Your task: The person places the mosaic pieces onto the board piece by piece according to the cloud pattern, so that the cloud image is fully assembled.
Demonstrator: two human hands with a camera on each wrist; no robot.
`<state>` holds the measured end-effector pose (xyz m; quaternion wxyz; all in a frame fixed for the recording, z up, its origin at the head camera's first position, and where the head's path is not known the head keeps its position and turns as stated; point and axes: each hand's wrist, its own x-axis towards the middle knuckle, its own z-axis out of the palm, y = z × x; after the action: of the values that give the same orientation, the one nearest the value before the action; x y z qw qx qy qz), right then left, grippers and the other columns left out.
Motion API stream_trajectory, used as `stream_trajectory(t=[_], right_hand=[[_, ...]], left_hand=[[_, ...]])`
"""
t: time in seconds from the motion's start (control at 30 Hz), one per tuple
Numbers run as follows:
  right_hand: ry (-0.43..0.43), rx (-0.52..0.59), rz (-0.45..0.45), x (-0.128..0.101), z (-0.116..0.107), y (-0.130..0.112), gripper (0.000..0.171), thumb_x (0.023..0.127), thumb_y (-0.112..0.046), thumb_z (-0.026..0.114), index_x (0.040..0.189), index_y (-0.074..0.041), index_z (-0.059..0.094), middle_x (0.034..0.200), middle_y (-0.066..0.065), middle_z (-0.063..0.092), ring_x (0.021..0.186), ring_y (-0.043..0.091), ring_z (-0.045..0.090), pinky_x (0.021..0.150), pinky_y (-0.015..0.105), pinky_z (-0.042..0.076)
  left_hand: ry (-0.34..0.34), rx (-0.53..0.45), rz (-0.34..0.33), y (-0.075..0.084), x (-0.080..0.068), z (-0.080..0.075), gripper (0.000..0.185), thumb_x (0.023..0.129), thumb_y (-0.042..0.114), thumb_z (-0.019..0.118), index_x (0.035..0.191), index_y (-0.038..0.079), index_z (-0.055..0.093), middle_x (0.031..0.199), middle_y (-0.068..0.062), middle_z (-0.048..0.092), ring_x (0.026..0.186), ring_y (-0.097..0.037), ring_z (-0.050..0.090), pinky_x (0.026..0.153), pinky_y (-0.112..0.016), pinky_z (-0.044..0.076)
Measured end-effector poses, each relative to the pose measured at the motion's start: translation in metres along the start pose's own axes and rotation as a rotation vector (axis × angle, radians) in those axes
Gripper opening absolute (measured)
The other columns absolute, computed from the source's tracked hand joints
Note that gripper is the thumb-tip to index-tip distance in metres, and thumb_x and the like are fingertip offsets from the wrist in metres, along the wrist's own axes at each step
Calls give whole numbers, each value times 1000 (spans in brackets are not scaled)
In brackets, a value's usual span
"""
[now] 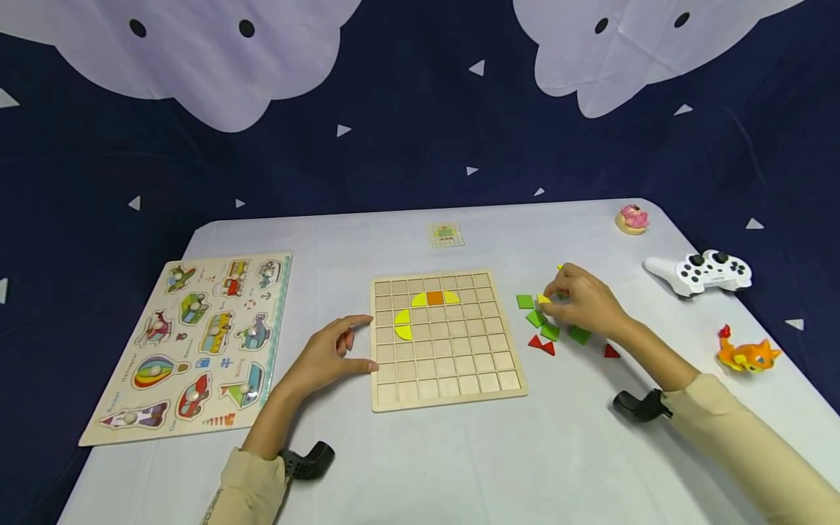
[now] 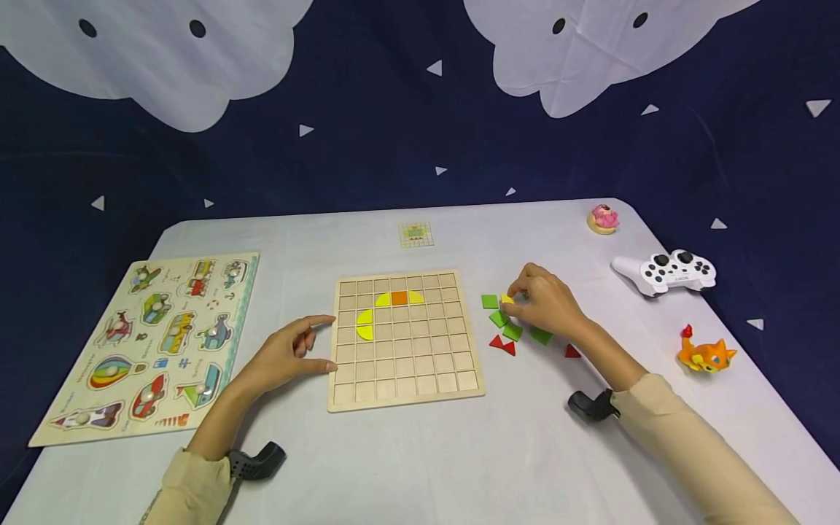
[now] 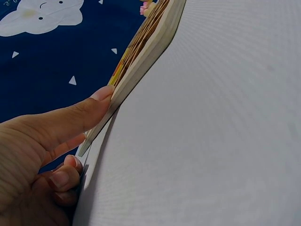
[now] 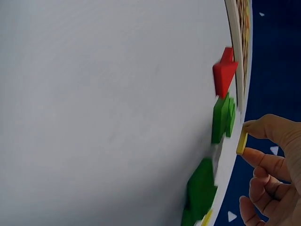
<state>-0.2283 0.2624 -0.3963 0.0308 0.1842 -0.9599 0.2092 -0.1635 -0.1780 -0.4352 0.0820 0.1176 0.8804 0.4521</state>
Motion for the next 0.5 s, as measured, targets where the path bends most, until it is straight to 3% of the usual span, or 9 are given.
stream_trajectory(t=[0.5], right_hand=[[-37, 29, -116, 20, 22, -41, 21, 79, -21, 83, 90, -4, 77, 90, 5, 55, 81, 21, 51, 70, 34, 44]], left_hand=[[-3, -18, 9, 0, -1, 0, 76, 72, 20, 89, 139, 8, 55, 84, -4, 44, 75, -17, 41, 69, -28, 35]])
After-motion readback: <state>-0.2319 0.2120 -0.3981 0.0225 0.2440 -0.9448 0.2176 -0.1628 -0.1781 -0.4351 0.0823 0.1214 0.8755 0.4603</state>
